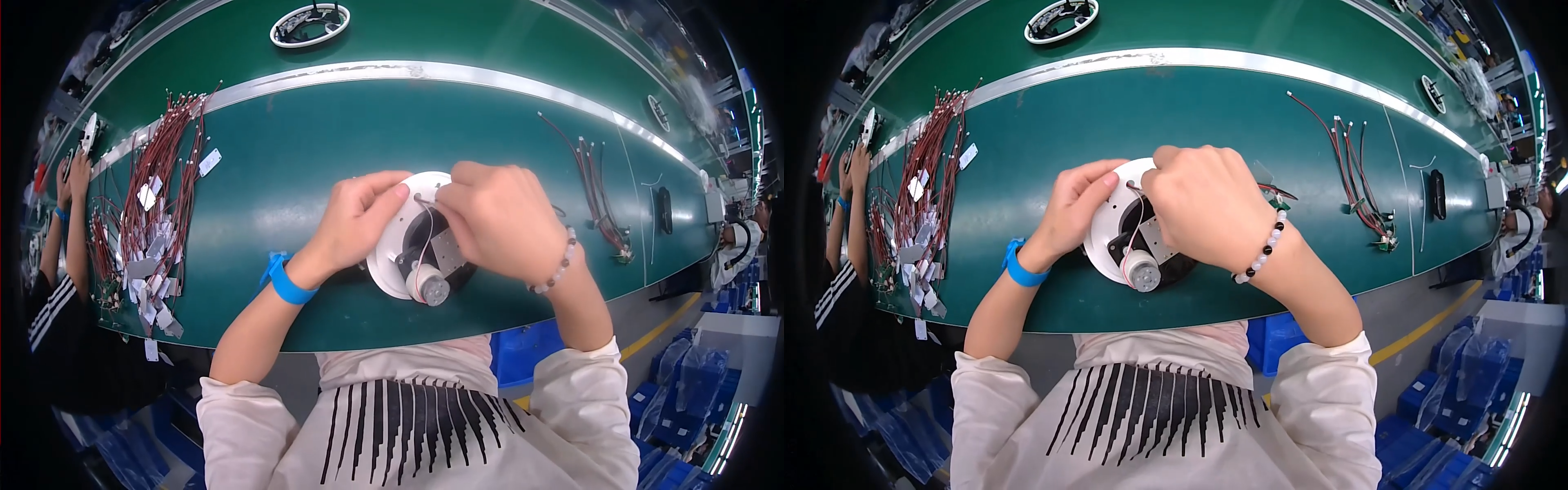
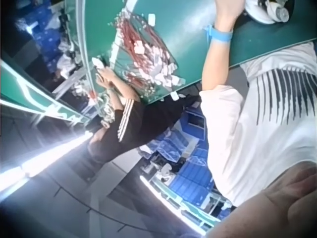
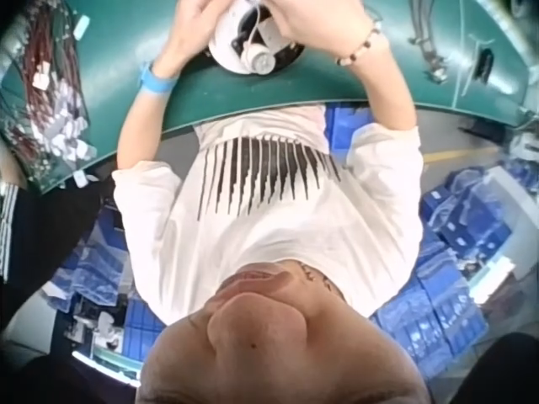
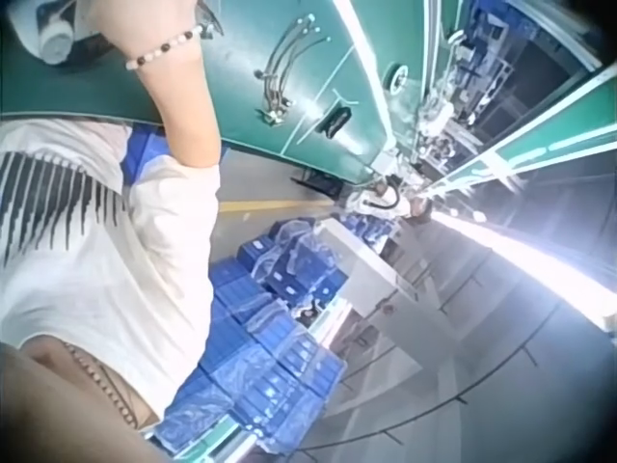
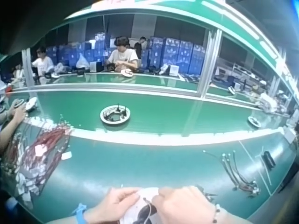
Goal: Assembling wires and wiring harnesses into white plastic housings on a factory production line.
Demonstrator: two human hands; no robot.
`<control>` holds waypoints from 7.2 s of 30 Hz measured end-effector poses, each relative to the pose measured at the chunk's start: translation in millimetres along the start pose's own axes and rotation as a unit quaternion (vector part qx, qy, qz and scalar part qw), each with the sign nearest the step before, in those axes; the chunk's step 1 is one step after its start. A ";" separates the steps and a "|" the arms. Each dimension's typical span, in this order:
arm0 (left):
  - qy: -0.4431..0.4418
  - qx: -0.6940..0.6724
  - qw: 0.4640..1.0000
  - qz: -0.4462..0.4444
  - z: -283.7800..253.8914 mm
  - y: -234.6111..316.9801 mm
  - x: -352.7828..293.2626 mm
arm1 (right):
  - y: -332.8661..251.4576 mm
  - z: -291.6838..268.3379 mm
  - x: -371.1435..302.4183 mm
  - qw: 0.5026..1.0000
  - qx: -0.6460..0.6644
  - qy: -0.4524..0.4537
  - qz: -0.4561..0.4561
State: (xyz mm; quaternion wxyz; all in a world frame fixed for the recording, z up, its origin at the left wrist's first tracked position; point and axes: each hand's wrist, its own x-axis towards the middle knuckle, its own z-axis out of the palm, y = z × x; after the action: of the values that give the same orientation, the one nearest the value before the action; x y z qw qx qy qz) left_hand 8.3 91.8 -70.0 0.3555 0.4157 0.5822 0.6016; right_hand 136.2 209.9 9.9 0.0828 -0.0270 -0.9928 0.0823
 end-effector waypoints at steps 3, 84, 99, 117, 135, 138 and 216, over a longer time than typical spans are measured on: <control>-0.053 -0.229 0.967 -0.101 -7.4 2.3 7.1 | 6.2 7.1 -0.2 0.997 0.031 0.067 0.005; 0.358 0.231 0.904 0.039 -113.9 -4.0 21.6 | 104.8 57.7 6.8 0.702 0.693 -0.138 0.090; -0.055 0.134 0.975 0.169 -8.0 4.2 3.3 | 79.8 50.9 7.7 0.751 0.640 -0.142 0.076; 0.338 0.498 0.799 -0.004 -191.8 152.3 -69.4 | 69.7 70.5 5.6 0.653 0.740 -0.042 0.153; 0.456 0.725 0.488 -0.169 -353.3 6.3 -94.9 | 59.6 69.7 1.7 0.730 0.662 0.008 0.169; 0.409 0.725 0.486 -0.266 -338.7 26.1 -88.3 | 58.7 70.8 4.4 0.719 0.675 0.015 0.165; -0.085 0.394 0.858 0.318 21.6 -10.0 20.5 | 30.4 142.2 40.9 0.957 0.276 0.084 -0.040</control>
State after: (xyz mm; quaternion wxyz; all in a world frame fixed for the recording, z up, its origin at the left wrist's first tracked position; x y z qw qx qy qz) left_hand 19.3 120.0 -78.6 -0.0001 0.7327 0.5745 0.3648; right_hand 73.2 220.1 -127.0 0.1735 0.0296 -0.9211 0.3473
